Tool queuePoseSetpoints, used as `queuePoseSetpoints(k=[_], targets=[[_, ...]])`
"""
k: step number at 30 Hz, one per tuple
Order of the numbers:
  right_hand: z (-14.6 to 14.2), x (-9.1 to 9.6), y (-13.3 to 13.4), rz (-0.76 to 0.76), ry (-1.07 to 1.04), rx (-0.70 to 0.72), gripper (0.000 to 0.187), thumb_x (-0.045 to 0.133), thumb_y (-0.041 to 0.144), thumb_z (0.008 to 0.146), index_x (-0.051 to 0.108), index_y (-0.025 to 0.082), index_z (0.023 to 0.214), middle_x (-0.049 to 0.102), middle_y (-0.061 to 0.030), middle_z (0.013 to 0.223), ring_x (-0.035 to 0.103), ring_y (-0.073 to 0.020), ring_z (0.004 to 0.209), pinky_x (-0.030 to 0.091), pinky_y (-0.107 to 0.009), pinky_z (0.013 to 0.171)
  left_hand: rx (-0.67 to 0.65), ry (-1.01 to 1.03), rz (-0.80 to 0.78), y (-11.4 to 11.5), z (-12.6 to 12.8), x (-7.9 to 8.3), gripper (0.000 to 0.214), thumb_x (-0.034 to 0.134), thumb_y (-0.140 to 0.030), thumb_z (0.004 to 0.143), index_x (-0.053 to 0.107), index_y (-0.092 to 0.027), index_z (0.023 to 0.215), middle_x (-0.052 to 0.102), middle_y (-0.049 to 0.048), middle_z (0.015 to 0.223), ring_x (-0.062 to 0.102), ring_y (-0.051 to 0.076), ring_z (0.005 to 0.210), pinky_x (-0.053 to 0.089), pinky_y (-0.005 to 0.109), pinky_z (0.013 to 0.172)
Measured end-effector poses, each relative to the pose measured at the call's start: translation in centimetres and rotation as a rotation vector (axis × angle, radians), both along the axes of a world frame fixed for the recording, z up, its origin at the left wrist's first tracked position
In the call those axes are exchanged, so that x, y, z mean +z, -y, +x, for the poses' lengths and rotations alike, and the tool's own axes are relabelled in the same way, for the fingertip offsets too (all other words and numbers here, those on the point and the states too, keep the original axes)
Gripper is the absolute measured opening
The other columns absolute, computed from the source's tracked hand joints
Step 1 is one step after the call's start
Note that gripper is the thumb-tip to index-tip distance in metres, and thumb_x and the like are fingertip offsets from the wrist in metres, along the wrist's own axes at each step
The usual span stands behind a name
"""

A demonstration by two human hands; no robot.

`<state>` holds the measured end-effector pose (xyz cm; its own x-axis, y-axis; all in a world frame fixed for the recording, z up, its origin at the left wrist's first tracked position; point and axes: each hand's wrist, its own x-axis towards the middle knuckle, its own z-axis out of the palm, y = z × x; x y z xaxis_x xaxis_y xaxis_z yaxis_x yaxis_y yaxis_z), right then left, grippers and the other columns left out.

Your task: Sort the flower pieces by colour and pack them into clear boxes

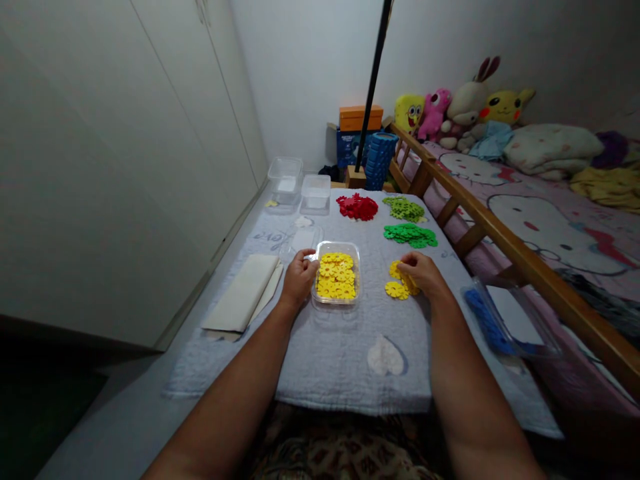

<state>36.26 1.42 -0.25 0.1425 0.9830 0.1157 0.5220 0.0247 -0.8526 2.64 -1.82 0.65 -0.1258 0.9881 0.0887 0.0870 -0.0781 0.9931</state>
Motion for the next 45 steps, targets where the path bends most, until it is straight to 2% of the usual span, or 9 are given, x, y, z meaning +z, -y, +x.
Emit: queuePoseSetpoints(k=[6, 12, 17, 25, 29, 33, 38, 42, 45], targets=[[-0.8, 0.9, 0.4, -0.060, -0.166, 0.032, 0.039, 0.079, 0.051, 0.059, 0.058, 0.020, 0.072, 0.059, 0.0029, 0.067, 0.054, -0.0145, 0.062, 0.042, -0.027, 0.058, -0.009, 0.015, -0.007, 0.0, 0.0, -0.1, 0.035, 0.062, -0.037, 0.080, 0.059, -0.019, 0.110, 0.036, -0.0107, 0.056, 0.035, 0.010, 0.050, 0.029, 0.021, 0.052], [-1.3, 1.6, 0.3, 0.089, -0.208, -0.076, 0.043, 0.080, 0.056, 0.060, 0.059, 0.021, 0.073, 0.060, 0.0022, 0.069, 0.056, -0.0162, 0.067, 0.046, -0.030, 0.065, -0.003, 0.020, -0.005, 0.0, 0.0, -0.1, 0.034, 0.063, -0.036, 0.080, 0.059, -0.019, 0.109, 0.035, -0.0108, 0.056, 0.034, 0.010, 0.050, 0.029, 0.021, 0.052], [-3.8, 3.7, 0.7, 0.169, -0.244, -0.056, 0.032, 0.077, 0.047, 0.066, 0.061, 0.021, 0.077, 0.063, 0.0003, 0.073, 0.059, -0.0172, 0.070, 0.048, -0.031, 0.068, 0.003, 0.023, -0.002, 0.0, 0.0, -0.1, 0.036, 0.063, -0.036, 0.080, 0.060, -0.018, 0.111, 0.035, -0.0106, 0.057, 0.035, 0.010, 0.051, 0.029, 0.022, 0.053], [-10.6, 6.9, 1.6, 0.251, 0.022, 0.197, 0.011, 0.063, 0.032, 0.081, 0.067, 0.022, 0.083, 0.070, -0.0024, 0.083, 0.062, -0.0192, 0.081, 0.048, -0.034, 0.081, 0.008, 0.007, -0.011, -0.3, -0.1, -0.6, 0.038, 0.062, -0.038, 0.080, 0.061, -0.018, 0.113, 0.038, -0.0101, 0.058, 0.037, 0.011, 0.051, 0.029, 0.022, 0.053], [-13.3, 6.9, 1.6, 0.190, 0.306, 0.276, 0.010, 0.062, 0.020, 0.083, 0.069, 0.023, 0.088, 0.073, -0.0029, 0.088, 0.062, -0.0217, 0.089, 0.041, -0.038, 0.090, 0.009, 0.005, -0.009, -0.3, -0.1, -0.7, 0.036, 0.062, -0.037, 0.080, 0.061, -0.018, 0.111, 0.038, -0.0101, 0.058, 0.036, 0.011, 0.051, 0.030, 0.022, 0.053], [-14.5, 6.3, 1.4, 0.127, 0.537, 0.294, 0.016, 0.062, 0.015, 0.085, 0.072, 0.024, 0.094, 0.075, -0.0061, 0.095, 0.059, -0.0265, 0.100, 0.034, -0.042, 0.095, -0.002, 0.006, 0.005, -0.5, -0.2, -1.0, 0.036, 0.061, -0.036, 0.081, 0.060, -0.018, 0.112, 0.039, -0.0100, 0.058, 0.037, 0.010, 0.051, 0.031, 0.022, 0.053], [-12.5, 6.4, 1.0, 0.208, 0.545, 0.165, 0.022, 0.060, 0.017, 0.086, 0.073, 0.024, 0.103, 0.075, -0.0096, 0.113, 0.055, -0.0304, 0.109, 0.034, -0.044, 0.095, -0.010, 0.019, 0.009, -0.5, -0.2, -1.2, 0.037, 0.062, -0.038, 0.081, 0.060, -0.018, 0.113, 0.040, -0.0098, 0.058, 0.039, 0.010, 0.052, 0.031, 0.022, 0.054], [-8.2, 6.8, 0.7, 0.224, 0.498, 0.023, 0.022, 0.058, 0.023, 0.088, 0.074, 0.021, 0.102, 0.074, -0.0115, 0.110, 0.057, -0.0307, 0.106, 0.037, -0.045, 0.095, 0.011, -0.002, -0.006, -0.4, -0.2, -0.8, 0.037, 0.063, -0.037, 0.080, 0.062, -0.018, 0.111, 0.039, -0.0099, 0.058, 0.037, 0.010, 0.051, 0.029, 0.022, 0.053], [-4.8, 6.5, 0.6, 0.122, 0.551, -0.061, 0.022, 0.059, 0.027, 0.087, 0.075, 0.021, 0.101, 0.075, -0.0114, 0.109, 0.058, -0.0313, 0.105, 0.038, -0.045, 0.095, 0.013, 0.002, -0.006, -0.3, -0.1, -0.5, 0.037, 0.063, -0.037, 0.080, 0.061, -0.018, 0.111, 0.039, -0.0099, 0.058, 0.037, 0.010, 0.051, 0.029, 0.022, 0.053]])
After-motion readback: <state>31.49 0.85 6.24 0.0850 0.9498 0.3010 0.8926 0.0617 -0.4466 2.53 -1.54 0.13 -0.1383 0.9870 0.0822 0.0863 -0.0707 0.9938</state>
